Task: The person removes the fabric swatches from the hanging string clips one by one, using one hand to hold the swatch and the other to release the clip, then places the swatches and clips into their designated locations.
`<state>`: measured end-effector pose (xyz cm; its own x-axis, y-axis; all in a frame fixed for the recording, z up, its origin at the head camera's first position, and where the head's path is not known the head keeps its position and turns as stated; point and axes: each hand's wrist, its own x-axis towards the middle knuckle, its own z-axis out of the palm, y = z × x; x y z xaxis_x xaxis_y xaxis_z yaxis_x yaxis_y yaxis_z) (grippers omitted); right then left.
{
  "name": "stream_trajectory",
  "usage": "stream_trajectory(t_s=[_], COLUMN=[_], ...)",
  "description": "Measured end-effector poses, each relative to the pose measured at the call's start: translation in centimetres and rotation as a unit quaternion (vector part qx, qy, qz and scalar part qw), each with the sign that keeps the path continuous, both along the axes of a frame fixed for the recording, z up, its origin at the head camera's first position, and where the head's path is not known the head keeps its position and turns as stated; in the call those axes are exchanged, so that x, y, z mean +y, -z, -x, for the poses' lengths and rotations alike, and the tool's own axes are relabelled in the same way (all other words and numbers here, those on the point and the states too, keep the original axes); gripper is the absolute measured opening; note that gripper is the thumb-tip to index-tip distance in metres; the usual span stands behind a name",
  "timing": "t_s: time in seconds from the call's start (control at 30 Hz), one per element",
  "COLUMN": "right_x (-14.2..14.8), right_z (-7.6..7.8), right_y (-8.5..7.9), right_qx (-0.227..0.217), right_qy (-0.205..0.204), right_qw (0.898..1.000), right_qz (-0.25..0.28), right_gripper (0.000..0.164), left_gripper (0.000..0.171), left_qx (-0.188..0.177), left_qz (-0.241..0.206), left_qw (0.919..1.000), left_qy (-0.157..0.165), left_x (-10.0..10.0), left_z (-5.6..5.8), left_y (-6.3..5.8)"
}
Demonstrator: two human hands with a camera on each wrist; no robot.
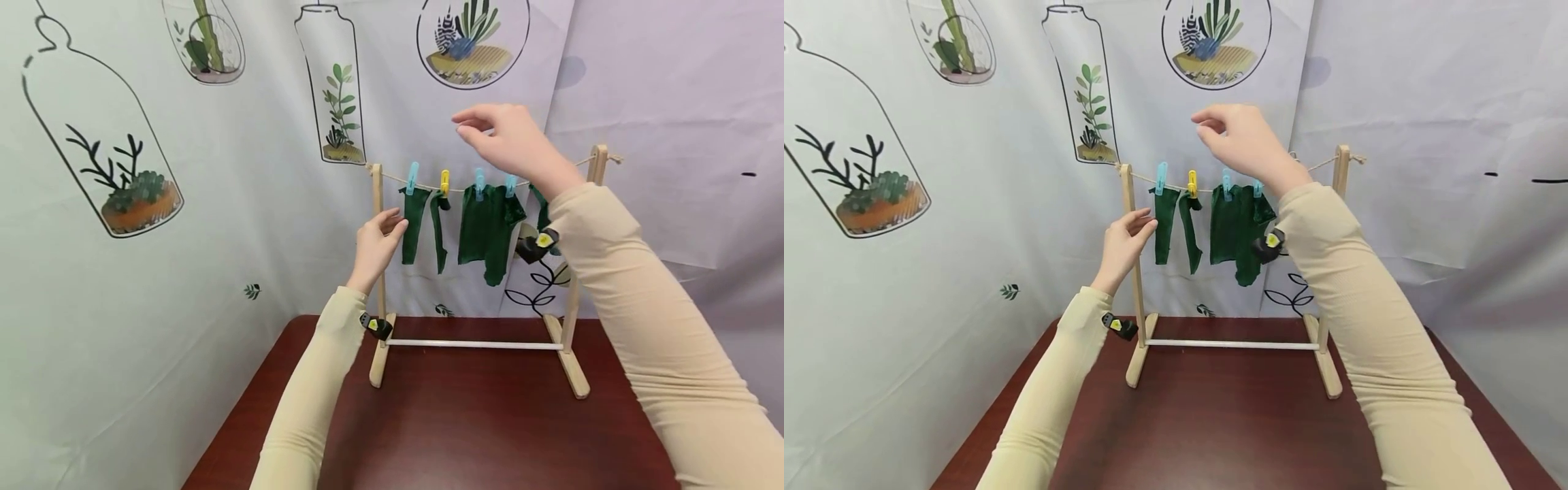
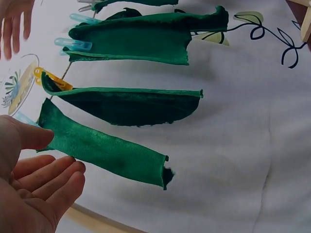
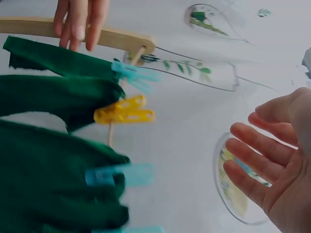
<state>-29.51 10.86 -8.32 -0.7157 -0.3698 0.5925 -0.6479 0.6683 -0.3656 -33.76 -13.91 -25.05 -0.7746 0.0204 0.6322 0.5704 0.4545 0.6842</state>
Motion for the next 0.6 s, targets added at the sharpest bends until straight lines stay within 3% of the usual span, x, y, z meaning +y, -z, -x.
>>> stream_trajectory(t_s=[0.4,0.6], right_x=[-5.8,-6.8], right_z=[4.4,5.3], right_y=[1.3,1.7], right_qx=[-0.084,-0.109], right_qy=[-0.024,-0.002], right_qw=[0.993,0.986], right_qz=[-0.084,-0.127], right_gripper=[0.048,0.054], left_gripper=[0.042,0.044], left_qx=[-0.017,-0.013], left_qz=[-0.002,-0.006], left_qw=[0.9998,0.9999], left_qy=[-0.009,-0.002], left_x=[0.7,1.0], left_z=[1.2,1.6], left_y=[-0.4,-0.9])
